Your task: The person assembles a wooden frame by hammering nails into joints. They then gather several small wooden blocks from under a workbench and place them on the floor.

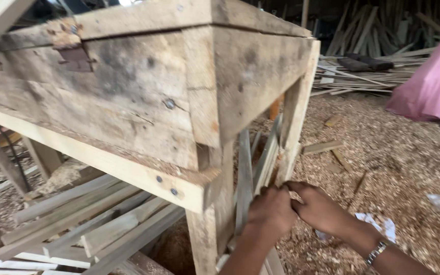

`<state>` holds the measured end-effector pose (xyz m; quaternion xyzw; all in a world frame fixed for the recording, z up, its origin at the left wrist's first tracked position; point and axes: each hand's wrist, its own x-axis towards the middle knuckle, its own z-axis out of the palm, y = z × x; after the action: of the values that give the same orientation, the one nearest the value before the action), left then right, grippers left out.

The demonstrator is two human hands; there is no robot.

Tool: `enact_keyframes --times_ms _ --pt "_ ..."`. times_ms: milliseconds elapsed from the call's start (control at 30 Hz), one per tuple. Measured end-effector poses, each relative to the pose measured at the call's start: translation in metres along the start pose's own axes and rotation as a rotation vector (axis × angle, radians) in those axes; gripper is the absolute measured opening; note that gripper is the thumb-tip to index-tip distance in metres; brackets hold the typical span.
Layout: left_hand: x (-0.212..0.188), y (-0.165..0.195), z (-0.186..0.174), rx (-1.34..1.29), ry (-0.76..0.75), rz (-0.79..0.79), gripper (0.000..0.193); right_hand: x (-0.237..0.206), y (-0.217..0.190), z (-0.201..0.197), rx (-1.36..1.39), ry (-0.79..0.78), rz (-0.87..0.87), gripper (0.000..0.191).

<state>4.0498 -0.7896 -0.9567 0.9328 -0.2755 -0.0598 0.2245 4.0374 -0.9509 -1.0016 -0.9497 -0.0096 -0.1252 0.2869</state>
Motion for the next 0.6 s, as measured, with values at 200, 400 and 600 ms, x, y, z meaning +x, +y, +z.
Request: enact_keyframes --times_ms 200,400,600 --pt "-0.023 -0.007 -0.014 0.096 -0.05 0.049 0.037 -0.02 -0.024 0.007 0.006 0.055 0.029 0.05" --pt "-0.045 -0.032 -0.029 0.029 -0.009 0.197 0.041 -0.031 -0.059 0.021 0.137 0.094 -0.022 0.044" --pt "-0.058 -0.063 -0.013 -0.004 0.065 0.444 0.055 -0.049 -0.088 0.037 0.153 0.204 0.03 0.05"
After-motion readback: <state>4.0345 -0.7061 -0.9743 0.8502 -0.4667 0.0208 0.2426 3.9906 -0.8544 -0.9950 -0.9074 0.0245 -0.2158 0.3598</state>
